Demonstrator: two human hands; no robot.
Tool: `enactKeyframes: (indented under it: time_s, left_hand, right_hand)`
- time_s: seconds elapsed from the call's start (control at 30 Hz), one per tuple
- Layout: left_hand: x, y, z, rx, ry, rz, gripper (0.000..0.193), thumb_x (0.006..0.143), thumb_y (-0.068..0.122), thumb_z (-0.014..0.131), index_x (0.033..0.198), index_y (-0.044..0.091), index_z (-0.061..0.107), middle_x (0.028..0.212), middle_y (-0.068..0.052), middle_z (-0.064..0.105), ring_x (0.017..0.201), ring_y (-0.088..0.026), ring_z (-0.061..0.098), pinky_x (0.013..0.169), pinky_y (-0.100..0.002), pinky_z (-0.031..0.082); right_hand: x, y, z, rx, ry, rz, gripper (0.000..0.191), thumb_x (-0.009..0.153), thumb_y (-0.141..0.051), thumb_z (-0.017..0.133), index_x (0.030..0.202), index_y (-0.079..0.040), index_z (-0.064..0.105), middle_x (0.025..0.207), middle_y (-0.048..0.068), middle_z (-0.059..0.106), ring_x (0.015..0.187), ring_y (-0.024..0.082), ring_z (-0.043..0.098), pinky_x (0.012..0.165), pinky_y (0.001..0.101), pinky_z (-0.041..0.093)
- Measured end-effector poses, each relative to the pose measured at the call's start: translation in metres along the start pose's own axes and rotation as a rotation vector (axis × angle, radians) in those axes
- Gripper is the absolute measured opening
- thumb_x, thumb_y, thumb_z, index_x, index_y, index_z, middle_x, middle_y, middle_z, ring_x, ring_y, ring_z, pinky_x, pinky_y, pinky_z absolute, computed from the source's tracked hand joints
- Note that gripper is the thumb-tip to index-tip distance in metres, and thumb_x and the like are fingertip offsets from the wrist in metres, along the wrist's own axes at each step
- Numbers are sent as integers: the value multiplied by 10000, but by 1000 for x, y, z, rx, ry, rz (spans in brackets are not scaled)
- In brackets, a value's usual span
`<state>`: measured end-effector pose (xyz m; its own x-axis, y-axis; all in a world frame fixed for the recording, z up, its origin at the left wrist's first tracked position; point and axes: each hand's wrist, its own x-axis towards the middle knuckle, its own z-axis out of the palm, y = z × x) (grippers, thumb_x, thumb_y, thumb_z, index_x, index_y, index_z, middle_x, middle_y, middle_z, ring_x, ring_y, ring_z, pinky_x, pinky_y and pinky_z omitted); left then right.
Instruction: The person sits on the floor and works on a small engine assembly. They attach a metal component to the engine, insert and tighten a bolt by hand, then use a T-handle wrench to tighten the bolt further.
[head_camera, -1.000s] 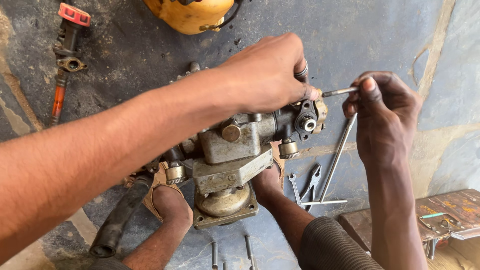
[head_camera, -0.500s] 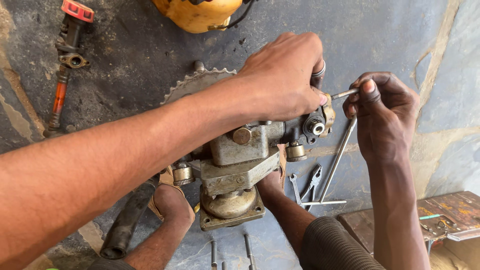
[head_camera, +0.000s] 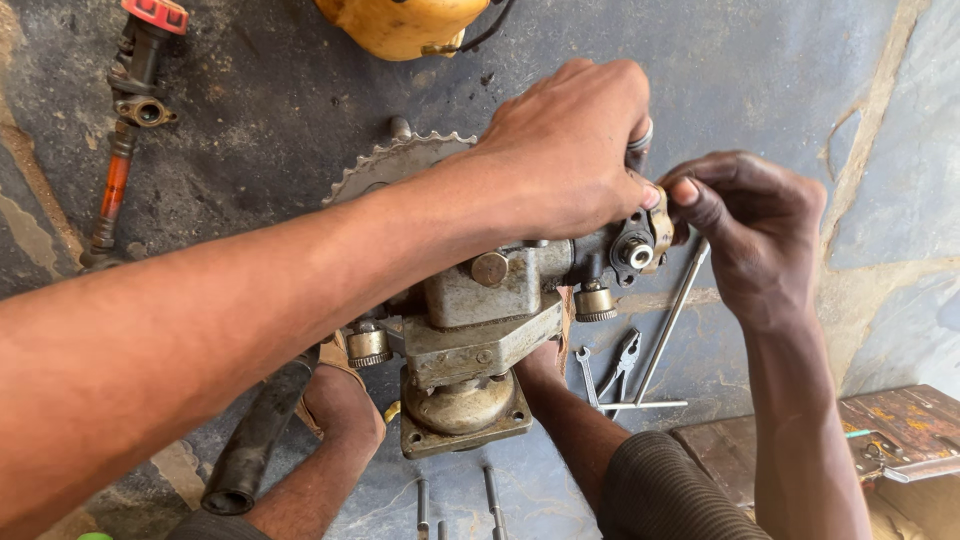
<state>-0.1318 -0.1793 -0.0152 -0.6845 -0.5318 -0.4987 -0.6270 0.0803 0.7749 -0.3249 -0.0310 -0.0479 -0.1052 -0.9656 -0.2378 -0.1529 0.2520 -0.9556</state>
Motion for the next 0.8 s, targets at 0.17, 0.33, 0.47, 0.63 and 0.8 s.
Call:
enactKeyframes:
  time_s: [0.17,0.33,0.47,0.63,0.8]
  left_hand:
    - [-9,3,-25,47,-110,-80,417,803,373,822,1009,76,614,1066,-102,653,1035,-241,655,924,-450,497]
    - [-13,-1,-38,132,-203,-40,388,793,304,834,1010,16,690,1172,-195,715,1117,-285,696,987,-423,512]
    - [-9,-1,-36,169,-146,-8,393,754,206,803,1063,20,647,1238,-192,638,1160,-328,635,977,-480,496]
    - [-5,5,-28,313,-93,78,413,754,142,780,1140,70,649,1312,-177,614,1253,-368,588,1010,-565,462]
    - [-5,15,-32,356,-137,81,435,761,182,808,1150,56,660,1317,-196,618,1222,-367,610,1019,-551,466]
  right_hand:
    - [3,-5,6,79,76,87,269,968,-208,770,1081,-71,568,827,36,656,686,67,592,605,190,463]
    - [1,-1,-2,328,11,38,211,1053,-161,777,1110,-3,650,980,102,695,847,129,657,792,265,551]
    - [-7,4,-6,456,40,150,206,1031,-71,781,1153,40,657,1078,132,701,965,167,689,911,289,562]
    - [-9,12,-5,500,45,129,184,1023,-17,776,1148,51,658,1087,147,706,988,183,698,942,300,565]
    - [-8,16,-4,493,57,86,165,1010,9,792,1109,51,666,1089,139,707,994,181,696,938,302,573]
